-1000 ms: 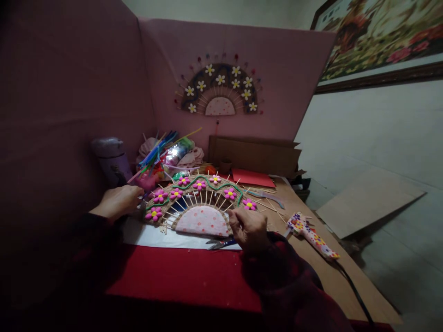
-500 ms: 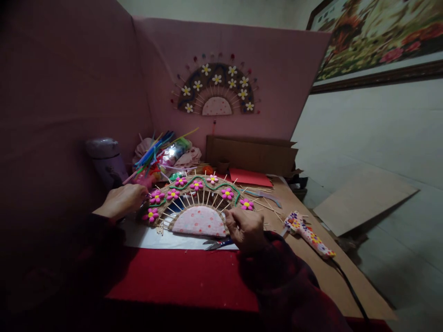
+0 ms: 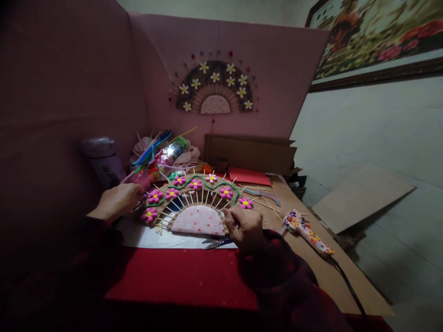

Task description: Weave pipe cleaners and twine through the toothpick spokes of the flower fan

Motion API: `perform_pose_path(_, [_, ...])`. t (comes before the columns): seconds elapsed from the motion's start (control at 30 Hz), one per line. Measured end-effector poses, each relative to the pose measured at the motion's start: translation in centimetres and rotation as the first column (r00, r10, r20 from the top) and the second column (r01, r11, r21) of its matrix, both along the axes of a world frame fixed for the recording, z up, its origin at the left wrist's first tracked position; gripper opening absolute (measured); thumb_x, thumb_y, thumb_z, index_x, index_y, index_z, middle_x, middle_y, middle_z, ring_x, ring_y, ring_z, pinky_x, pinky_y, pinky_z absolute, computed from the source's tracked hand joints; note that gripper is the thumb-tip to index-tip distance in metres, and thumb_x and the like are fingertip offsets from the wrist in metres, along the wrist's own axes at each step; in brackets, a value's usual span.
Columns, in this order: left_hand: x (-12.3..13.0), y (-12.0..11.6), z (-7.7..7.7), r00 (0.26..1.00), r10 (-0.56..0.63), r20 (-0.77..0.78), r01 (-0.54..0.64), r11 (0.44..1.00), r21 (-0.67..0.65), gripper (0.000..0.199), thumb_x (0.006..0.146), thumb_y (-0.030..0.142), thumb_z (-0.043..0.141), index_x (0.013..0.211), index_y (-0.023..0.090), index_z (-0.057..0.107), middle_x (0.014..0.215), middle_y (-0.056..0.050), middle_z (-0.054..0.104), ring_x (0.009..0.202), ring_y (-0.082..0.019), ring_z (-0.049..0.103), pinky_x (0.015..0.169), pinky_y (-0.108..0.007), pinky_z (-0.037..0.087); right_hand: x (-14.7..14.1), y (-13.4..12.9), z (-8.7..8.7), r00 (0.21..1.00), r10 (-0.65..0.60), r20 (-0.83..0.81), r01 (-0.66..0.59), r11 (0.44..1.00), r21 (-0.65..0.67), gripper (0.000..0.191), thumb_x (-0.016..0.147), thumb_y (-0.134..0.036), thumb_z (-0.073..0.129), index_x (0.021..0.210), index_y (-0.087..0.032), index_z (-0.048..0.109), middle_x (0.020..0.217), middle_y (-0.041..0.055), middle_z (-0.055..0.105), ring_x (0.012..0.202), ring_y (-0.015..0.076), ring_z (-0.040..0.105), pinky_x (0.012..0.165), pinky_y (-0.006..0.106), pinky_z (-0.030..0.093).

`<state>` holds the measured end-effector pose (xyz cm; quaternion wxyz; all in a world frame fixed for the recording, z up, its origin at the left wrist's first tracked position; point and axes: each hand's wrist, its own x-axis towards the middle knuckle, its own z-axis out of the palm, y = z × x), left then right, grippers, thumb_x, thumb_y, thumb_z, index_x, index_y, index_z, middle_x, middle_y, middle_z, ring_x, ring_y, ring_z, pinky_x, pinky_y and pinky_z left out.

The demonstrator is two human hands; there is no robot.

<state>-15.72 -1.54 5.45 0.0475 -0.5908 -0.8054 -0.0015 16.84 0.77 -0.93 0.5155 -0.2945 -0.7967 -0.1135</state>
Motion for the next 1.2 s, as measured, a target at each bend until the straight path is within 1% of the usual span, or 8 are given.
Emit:
perform_pose_path(0.5, [-0.4,0.1,0.5,0.998,0.025,0.063,-0.027,0.999,0.027,0.026,0.076,0.027,0.046,0.087,0.023,0.069,0.103,-0.014,0.067,0.092,-0.034,0.063,0.071,-0.04,0.047,0.0,0.3,-0.3,1.0,0.004,-0.014,-0.004,1.0,-0.008,0.027,0.087,-0.023,0.052,0.061,-0.018,0.056,0.046,-0.003,0.05,0.04,0.0086,0.04,0.048,0.025,0.029])
perform_pose_path(0.63, [-0.2,0.4,-0.1,0.999,0.008,0.036,-0.006,0.999,-0.05,0.03,0.078,0.033,0.043,0.089,0.021,0.069,0.105,-0.015,0.067,0.097,-0.034,0.062,0.071,-0.038,0.047,0.1,0.4,-0.3,1.0,0.02,-0.006,-0.02,1.0,0.02,0.025,0.087,-0.022,0.052,0.062,-0.018,0.056,0.046,-0.003,0.05,0.041,0.0084,0.041,0.048,0.024,0.029])
perform_pose_path(0.8, [0.0,0.9,-1.0,0.999,0.029,0.018,-0.028,0.998,-0.054,0.033,0.079,0.026,0.037,0.091,0.015,0.066,0.102,-0.019,0.067,0.094,-0.034,0.063,0.069,-0.037,0.046,0.2,0.5,-0.3,1.0,0.024,0.02,-0.024,1.0,0.017,0.026,0.087,-0.02,0.051,0.061,-0.019,0.054,0.047,-0.0036,0.049,0.041,0.008,0.04,0.049,0.023,0.031])
perform_pose_path(0.97, [0.4,-0.1,-0.1,1.0,0.006,-0.002,-0.006,0.999,0.033,0.031,0.082,0.038,0.041,0.081,0.016,0.062,0.097,-0.02,0.066,0.089,-0.035,0.063,0.064,-0.035,0.042,0.0,0.6,-0.3,0.999,0.046,-0.006,-0.046,0.999,0.02,0.03,0.087,-0.02,0.05,0.058,-0.018,0.051,0.045,-0.0042,0.044,0.04,0.0077,0.037,0.047,0.023,0.029])
perform_pose_path(1.03, [1.0,-1.2,0.8,0.998,-0.051,-0.039,0.054,0.996,0.077,0.026,0.083,0.03,0.04,0.083,0.014,0.061,0.096,-0.02,0.065,0.084,-0.034,0.063,0.061,-0.035,0.039,-0.1,0.7,-0.3,0.998,0.055,-0.019,-0.054,0.998,0.029,0.029,0.087,-0.02,0.05,0.058,-0.018,0.051,0.045,-0.0043,0.044,0.04,0.0076,0.037,0.047,0.023,0.028])
perform_pose_path(1.1, [2.0,-2.3,1.8,0.997,-0.03,-0.067,0.038,0.992,0.123,0.023,0.082,0.023,0.037,0.084,0.013,0.058,0.085,-0.017,0.065,0.076,-0.033,0.061,0.059,-0.036,0.036,-0.1,0.8,-0.5,0.998,0.052,-0.018,-0.051,0.998,0.025,0.029,0.087,-0.02,0.051,0.058,-0.018,0.052,0.046,-0.0043,0.044,0.041,0.0076,0.038,0.047,0.023,0.029])
perform_pose_path(1.17, [3.5,-3.1,2.5,0.997,-0.083,0.006,0.079,0.97,0.231,0.019,0.082,0.026,0.041,0.084,0.015,0.057,0.075,-0.012,0.061,0.069,-0.029,0.059,0.057,-0.033,0.034,-0.1,0.8,-0.8,0.999,0.044,-0.004,-0.044,0.999,-0.005,0.029,0.087,-0.021,0.05,0.059,-0.018,0.053,0.046,-0.0039,0.045,0.042,0.008,0.039,0.048,0.023,0.03])
perform_pose_path(1.2, [4.4,-3.2,2.7,0.986,-0.107,0.129,0.061,0.945,0.321,0.018,0.083,0.028,0.042,0.082,0.016,0.056,0.069,-0.008,0.059,0.064,-0.025,0.057,0.055,-0.031,0.033,-0.1,0.7,-0.9,0.999,0.045,-0.002,-0.045,0.999,-0.025,0.03,0.087,-0.022,0.049,0.058,-0.018,0.054,0.045,-0.0038,0.045,0.042,0.0081,0.04,0.048,0.023,0.03])
